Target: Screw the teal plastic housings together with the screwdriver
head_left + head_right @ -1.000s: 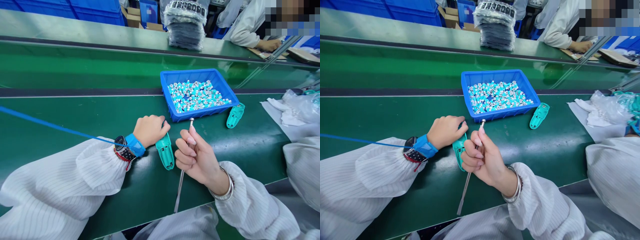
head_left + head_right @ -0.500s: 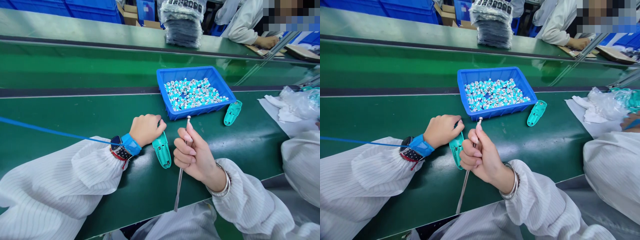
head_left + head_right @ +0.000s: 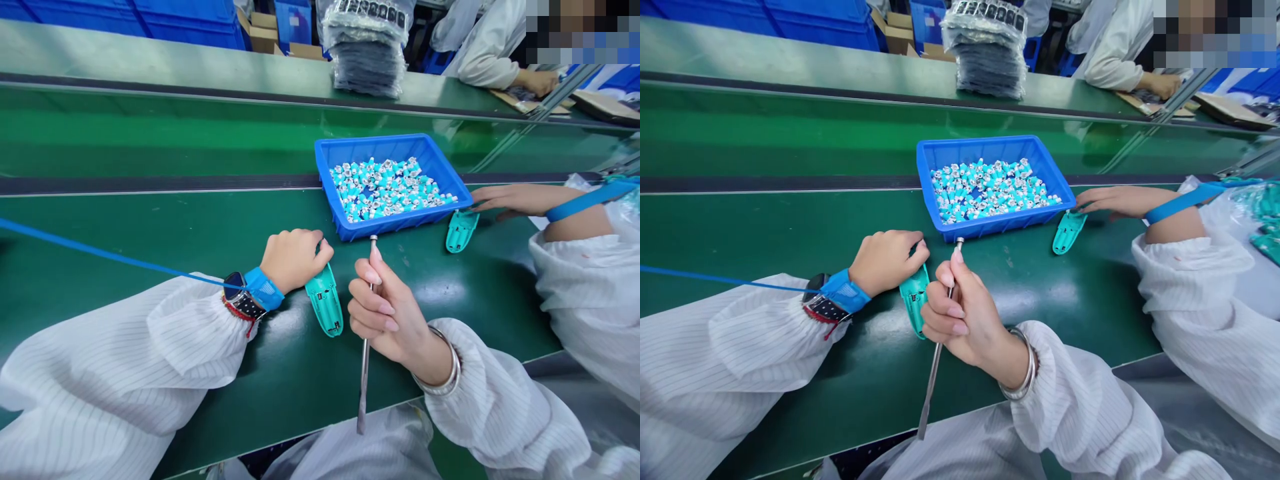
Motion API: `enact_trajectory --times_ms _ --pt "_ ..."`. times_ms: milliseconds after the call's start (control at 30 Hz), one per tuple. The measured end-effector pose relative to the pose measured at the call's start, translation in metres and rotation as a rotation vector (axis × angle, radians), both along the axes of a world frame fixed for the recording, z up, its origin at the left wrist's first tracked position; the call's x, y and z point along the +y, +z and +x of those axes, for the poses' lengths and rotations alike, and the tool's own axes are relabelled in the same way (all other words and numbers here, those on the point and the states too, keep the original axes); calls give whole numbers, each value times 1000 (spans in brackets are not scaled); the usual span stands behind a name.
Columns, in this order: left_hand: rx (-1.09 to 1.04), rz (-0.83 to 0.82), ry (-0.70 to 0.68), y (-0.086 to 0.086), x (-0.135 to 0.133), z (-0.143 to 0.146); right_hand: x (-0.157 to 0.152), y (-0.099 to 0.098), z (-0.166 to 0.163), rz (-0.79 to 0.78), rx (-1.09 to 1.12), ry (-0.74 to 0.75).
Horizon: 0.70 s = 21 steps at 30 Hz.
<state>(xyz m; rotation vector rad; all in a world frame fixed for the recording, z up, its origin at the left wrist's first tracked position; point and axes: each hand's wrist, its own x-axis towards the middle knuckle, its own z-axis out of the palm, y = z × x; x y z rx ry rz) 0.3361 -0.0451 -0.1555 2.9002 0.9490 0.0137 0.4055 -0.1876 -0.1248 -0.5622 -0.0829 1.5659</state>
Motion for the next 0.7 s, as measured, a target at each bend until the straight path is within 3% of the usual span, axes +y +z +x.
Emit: enact_trajectory --times_ms 333,400,567,633,700 --pt "2 -7 -4 2 -1 -1 -1 2 1 -65 -79 -20" --pt "1 -12 -14 3 -2 0 -1 5 3 -75 -170 -124" --pt "-9 -23 -72 2 -8 4 -4 16 7 31 -564 -581" --pt "-9 -29 -90 1 -11 6 -5 19 6 80 -658 -639" --pt "-13 -25 -96 0 -13 8 -7 20 4 131 -699 -605"
